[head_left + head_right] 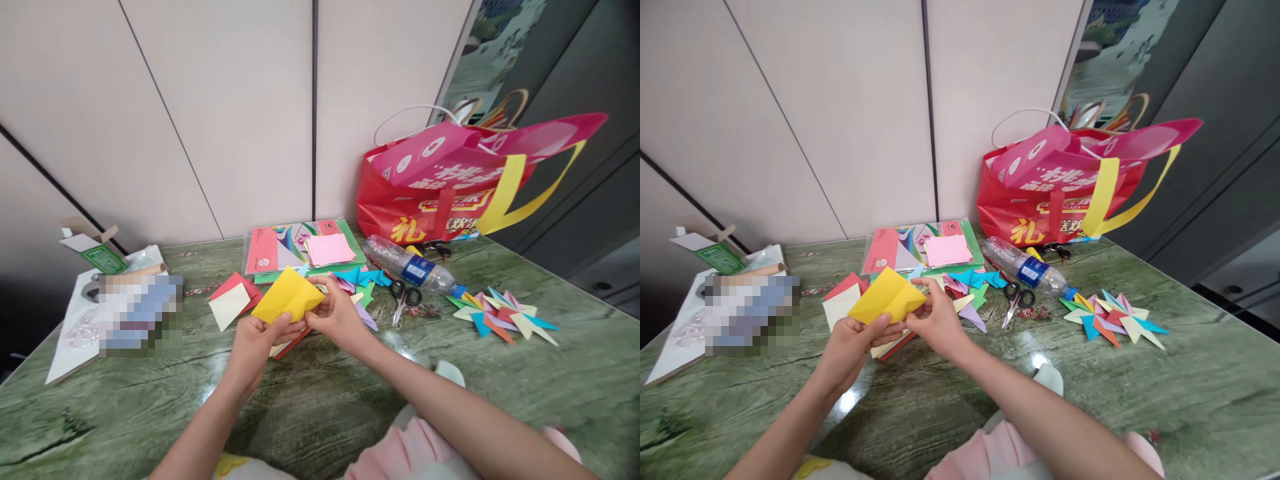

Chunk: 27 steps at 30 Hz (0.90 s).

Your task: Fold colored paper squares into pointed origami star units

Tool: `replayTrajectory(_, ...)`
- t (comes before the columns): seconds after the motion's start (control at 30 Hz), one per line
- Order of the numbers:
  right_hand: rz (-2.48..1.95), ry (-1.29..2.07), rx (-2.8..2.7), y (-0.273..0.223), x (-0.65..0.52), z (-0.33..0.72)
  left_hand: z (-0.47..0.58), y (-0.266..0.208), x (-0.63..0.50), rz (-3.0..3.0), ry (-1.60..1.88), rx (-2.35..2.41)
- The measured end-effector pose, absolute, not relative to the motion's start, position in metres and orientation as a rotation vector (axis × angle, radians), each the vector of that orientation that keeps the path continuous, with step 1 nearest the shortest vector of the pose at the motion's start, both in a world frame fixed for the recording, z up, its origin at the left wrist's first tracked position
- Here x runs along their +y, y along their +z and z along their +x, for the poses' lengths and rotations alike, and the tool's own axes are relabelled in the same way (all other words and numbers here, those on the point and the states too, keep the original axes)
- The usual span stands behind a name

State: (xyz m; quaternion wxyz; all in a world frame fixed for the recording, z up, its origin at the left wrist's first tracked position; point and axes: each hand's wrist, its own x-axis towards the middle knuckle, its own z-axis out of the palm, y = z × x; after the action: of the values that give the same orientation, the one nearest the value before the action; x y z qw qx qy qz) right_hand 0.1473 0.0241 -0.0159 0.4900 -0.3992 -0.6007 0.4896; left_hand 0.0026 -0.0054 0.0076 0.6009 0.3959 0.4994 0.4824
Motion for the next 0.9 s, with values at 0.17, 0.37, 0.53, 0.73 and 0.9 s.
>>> replayTrajectory(0.17, -0.922, 1.217, -1.46, -0.015, 0.029, 0.152, -0.001, 0.01, -0.004, 0.924, 1.126, 1.135)
replayTrajectory(0.37, -1.003, 1.029, -1.315, -0.016, 0.041, 0.163, -0.007, 0.008, -0.001, 0.977, 1.0, 1.2)
replayTrajectory(0.53, -0.988, 0.715, -1.49, -0.005, 0.03, 0.164, -0.006, 0.006, -0.005, 1.138, 0.595, 1.259)
replayTrajectory(0.73, -0.791, 0.743, -1.947, -0.001, 0.017, 0.16, -0.008, 0.005, -0.007, 1.221, 0.465, 1.173)
replayTrajectory(0.9, -0.797, 0.759, -2.049, -0.006, 0.02, 0.159, -0.008, 0.008, -0.007, 1.203, 0.45, 1.197)
